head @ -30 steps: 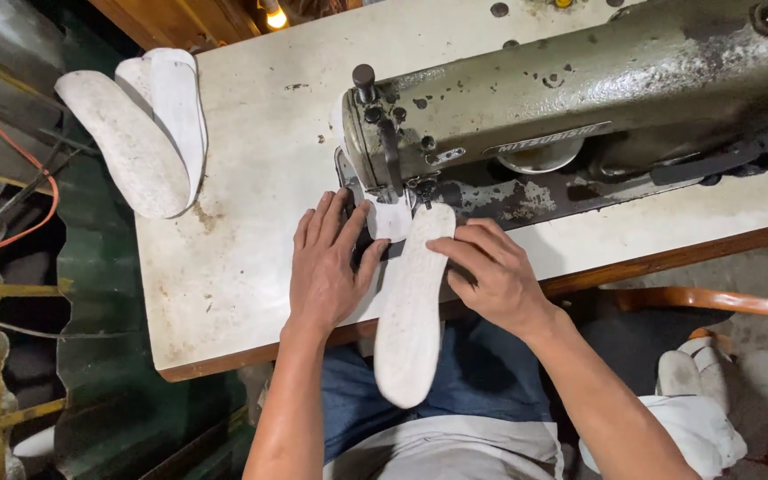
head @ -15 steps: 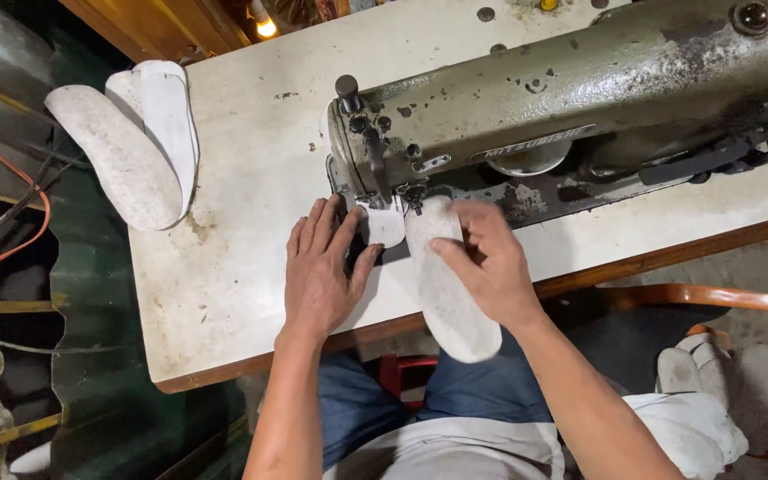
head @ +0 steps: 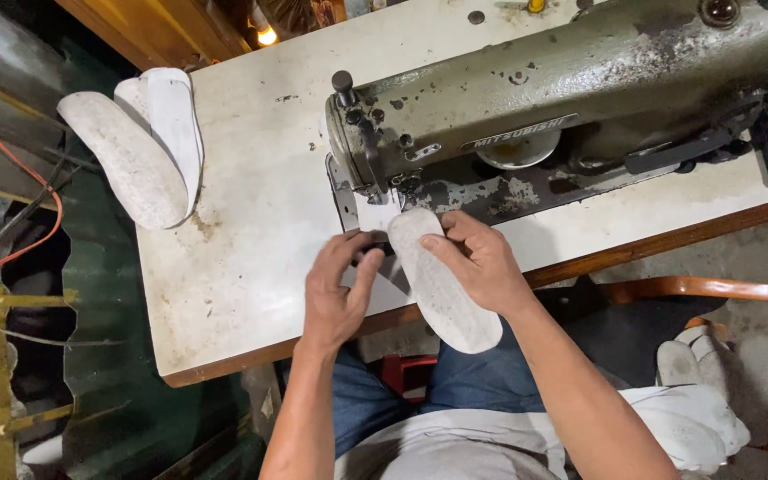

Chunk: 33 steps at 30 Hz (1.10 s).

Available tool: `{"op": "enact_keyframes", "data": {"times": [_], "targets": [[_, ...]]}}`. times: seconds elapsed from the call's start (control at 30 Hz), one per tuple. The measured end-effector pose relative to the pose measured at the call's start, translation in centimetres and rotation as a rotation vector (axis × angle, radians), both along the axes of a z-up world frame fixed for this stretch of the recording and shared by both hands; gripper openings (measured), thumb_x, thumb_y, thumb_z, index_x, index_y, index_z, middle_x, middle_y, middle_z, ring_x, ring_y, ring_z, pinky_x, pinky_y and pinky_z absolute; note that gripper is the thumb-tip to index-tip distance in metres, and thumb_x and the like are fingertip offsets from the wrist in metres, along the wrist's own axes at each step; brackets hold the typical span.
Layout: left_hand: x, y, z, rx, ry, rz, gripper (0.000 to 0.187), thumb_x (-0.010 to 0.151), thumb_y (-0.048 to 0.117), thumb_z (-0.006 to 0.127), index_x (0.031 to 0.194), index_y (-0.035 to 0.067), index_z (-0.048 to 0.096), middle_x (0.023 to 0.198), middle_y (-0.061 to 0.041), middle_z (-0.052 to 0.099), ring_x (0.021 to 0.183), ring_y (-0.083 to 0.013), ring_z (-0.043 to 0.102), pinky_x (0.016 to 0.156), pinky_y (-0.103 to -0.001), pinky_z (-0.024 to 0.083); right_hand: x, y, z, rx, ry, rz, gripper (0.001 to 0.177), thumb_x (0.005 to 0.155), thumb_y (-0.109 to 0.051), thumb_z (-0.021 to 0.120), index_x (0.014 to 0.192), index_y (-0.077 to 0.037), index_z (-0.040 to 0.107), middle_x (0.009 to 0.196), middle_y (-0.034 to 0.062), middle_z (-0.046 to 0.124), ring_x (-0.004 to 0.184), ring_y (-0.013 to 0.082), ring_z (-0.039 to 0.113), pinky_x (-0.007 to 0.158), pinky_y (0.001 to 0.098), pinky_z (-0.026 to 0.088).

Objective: Sewing and assembling shoe insoles using an industrial sewing machine at a stitching station.

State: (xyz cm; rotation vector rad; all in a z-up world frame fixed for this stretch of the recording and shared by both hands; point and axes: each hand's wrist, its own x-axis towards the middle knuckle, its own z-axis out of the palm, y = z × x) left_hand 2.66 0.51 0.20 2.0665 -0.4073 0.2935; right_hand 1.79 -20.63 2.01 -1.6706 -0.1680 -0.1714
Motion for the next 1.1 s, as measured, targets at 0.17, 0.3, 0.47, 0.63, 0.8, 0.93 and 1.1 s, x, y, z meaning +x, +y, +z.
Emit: {"op": "enact_keyframes", "data": {"times": [0.17,0.3,0.47,0.63,0.8,0.93,1.1], "targets": [[-0.5,-1.0,-0.8,-0.168,0.212,-0.115,0.028,0.091,0.028,0.078,0.113,0.012,0.075,0.086,-0.007,0.077,0.07,-0.0206,0.071,0.072,-0.037,0.059,-0.3,0.0,-0.2,-0.021,0.02,0.001,0.013,0.1,-0.014,0.07,0.095,-0.003,0.073,0.076,0.0118,0.073,0.066,0.0095,0.055,0.058,0.0294,0.048],[-0.4,-0.9,-1.1,-0.284,0.335,-0.149,0.012,0.096,0.022,0.072,0.096,0.011,0.077,0.063,-0.004,0.07,0.058,-0.0143,0.059,0.062,-0.034,0.055,-0.5,-0.1,-1.7,-0.096,0.029,-0.015,0.018,0.095,-0.018,0.078,0.095,-0.001,0.071,0.077,0.0175,0.074,0.068,0.0152,0.061,0.061,0.0355,0.052],[-0.2,-0.3,-0.6,-0.32,0.372,-0.187,0.014,0.098,0.021,0.069,0.092,0.011,0.076,0.06,-0.004,0.069,0.054,-0.0128,0.056,0.058,-0.031,0.053,-0.5,0.2,-1.2,-0.111,0.029,0.04,0.026,0.094,-0.017,0.078,0.101,0.006,0.068,0.088,0.0279,0.074,0.081,0.0301,0.069,0.071,0.0504,0.056],[-0.3,-0.6,-0.1,-0.304,0.398,-0.177,0.015,0.097,0.019,0.071,0.089,0.007,0.074,0.06,-0.007,0.068,0.058,-0.0149,0.057,0.059,-0.032,0.052,-0.7,0.6,-1.1,-0.123,0.015,0.047,0.039,0.095,-0.019,0.077,0.109,0.015,0.063,0.094,0.0387,0.069,0.092,0.0483,0.069,0.078,0.0641,0.053],[-0.4,-0.5,-1.2,-0.276,0.398,-0.123,0.017,0.098,0.021,0.071,0.087,0.007,0.072,0.058,-0.008,0.066,0.057,-0.0142,0.053,0.058,-0.032,0.051,-0.4,-0.1,-2.2,-0.133,0.023,0.059,0.032,0.096,-0.024,0.077,0.104,0.005,0.066,0.08,0.024,0.07,0.075,0.0268,0.066,0.068,0.0468,0.056],[-0.6,-0.7,0.5,-0.322,0.425,-0.129,0.018,0.097,0.021,0.071,0.085,0.008,0.071,0.061,-0.007,0.067,0.057,-0.0141,0.057,0.059,-0.031,0.052,-0.1,-0.2,-1.1,-0.079,0.04,0.076,0.028,0.096,-0.022,0.077,0.098,0.003,0.066,0.074,0.0198,0.068,0.072,0.0195,0.062,0.065,0.0411,0.054],[-0.8,-0.8,0.8,-0.24,0.401,-0.181,0.056,0.089,0.015,0.08,0.138,0.0,0.058,0.093,-0.021,0.075,0.085,-0.0271,0.067,0.084,-0.052,0.059,0.4,-0.5,-0.3,-0.034,-0.029,0.006,0.027,0.103,-0.015,0.069,0.085,-0.002,0.054,0.063,0.0174,0.061,0.059,0.0142,0.056,0.054,0.0285,0.049]]}}
